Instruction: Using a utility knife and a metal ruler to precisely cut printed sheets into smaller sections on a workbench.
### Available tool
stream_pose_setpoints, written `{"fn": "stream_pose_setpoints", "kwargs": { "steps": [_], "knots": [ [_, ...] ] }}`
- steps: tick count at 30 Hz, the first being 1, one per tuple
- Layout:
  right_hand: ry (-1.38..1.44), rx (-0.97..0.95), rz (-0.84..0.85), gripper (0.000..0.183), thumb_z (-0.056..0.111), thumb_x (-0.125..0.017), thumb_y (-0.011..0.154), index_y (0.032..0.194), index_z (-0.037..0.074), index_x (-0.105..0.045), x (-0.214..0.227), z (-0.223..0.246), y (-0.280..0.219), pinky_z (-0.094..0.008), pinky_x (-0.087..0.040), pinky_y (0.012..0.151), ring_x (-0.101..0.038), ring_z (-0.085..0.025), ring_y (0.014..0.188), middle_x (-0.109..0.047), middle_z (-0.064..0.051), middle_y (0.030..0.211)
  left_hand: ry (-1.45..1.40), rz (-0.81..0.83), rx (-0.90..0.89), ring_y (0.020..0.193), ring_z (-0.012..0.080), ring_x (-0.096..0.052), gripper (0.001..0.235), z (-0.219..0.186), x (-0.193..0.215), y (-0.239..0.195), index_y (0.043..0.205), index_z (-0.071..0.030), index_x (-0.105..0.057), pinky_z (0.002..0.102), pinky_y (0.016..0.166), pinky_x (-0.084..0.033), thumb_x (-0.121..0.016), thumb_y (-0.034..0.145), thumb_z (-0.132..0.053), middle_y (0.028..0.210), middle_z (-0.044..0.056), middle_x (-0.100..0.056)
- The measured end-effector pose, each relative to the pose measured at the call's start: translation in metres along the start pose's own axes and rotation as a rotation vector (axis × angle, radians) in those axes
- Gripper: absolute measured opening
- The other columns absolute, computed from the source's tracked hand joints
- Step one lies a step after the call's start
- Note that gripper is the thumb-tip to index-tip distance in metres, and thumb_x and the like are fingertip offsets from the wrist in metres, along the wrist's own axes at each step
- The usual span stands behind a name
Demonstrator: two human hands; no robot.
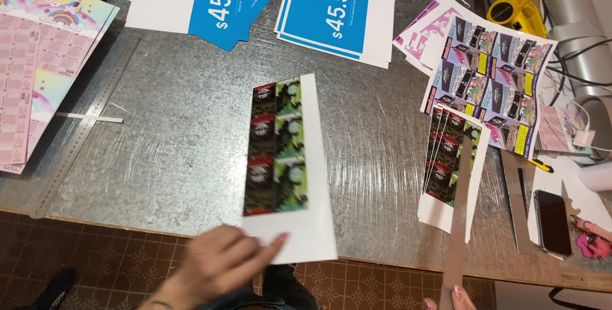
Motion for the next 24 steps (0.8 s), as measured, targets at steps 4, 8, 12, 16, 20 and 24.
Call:
{"fn": "stream_pose_setpoints", "kwargs": {
  "steps": [4,8,12,16,20,24],
  "knots": [
    [0.032,0.021,-0.044,0.090,0.080,-0.044,0.089,0.162,0.030,-0.060,0.023,-0.011,0.057,-0.041,-0.030,0.130,-0.052,-0.033,0.153,-0.058,-0.006,0.167,-0.156,0.272,0.166,0.082,0.0211,-0.059,0.031,-0.039,-0.095,-0.036,0.130,-0.011,-0.071,0.031,0.053,-0.049,-0.073,0.099,-0.014,0.103,0.003,-0.069],
    [-0.036,0.245,-0.149,0.094,0.077,-0.056,0.082,0.161,0.026,-0.058,0.012,-0.008,0.034,-0.039,-0.030,0.132,-0.050,-0.031,0.154,-0.055,-0.006,0.168,-0.344,0.781,0.437,0.078,0.0271,-0.065,0.064,-0.067,-0.158,-0.047,0.150,-0.009,-0.052,0.045,0.052,-0.057,-0.069,0.089,-0.004,0.114,0.012,-0.059],
    [-0.378,1.118,-0.479,0.126,0.062,-0.099,0.057,0.158,0.004,-0.051,-0.037,-0.018,0.037,-0.030,-0.032,0.136,-0.045,-0.020,0.156,-0.046,-0.008,0.171,-0.237,1.036,0.638,0.077,0.0350,-0.074,0.105,-0.087,-0.187,-0.013,0.165,0.000,-0.024,0.048,0.058,-0.059,-0.083,0.079,-0.013,0.095,0.015,-0.072],
    [-0.432,0.997,-0.336,0.129,0.072,-0.098,0.061,0.164,0.015,-0.046,0.009,0.039,-0.069,-0.041,-0.040,0.128,-0.049,-0.028,0.154,-0.048,-0.011,0.168,-0.299,1.287,0.635,0.048,0.0135,-0.049,0.093,-0.094,-0.203,0.060,0.174,0.006,-0.007,0.029,0.040,-0.045,-0.061,0.104,-0.024,0.064,0.002,-0.054],
    [0.001,0.522,-0.252,0.086,0.050,-0.084,0.081,0.151,0.006,-0.064,0.030,0.065,-0.093,-0.032,-0.039,0.127,-0.056,-0.022,0.148,-0.065,-0.012,0.156,-0.330,1.177,0.633,0.057,0.0136,-0.057,0.097,-0.082,-0.257,0.101,0.173,0.010,-0.004,0.028,0.048,-0.049,-0.059,0.108,-0.036,0.072,0.000,-0.062],
    [0.178,-0.020,-0.007,0.080,0.064,-0.063,0.086,0.153,0.021,-0.073,0.025,0.042,-0.073,-0.026,-0.032,0.124,-0.056,-0.014,0.149,-0.071,0.001,0.156,-0.662,1.070,0.890,0.052,0.0082,-0.044,0.103,-0.033,-0.273,0.140,0.175,-0.005,0.003,0.021,0.039,-0.042,-0.054,0.107,-0.057,0.067,-0.001,-0.049]
  ]
}}
Point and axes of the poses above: each hand's wrist, its own y-axis towards the middle knuckle, its own x-axis out of the back of the hand, z = x × y, the point moved 3 cm from there along y, towards the middle knuckle
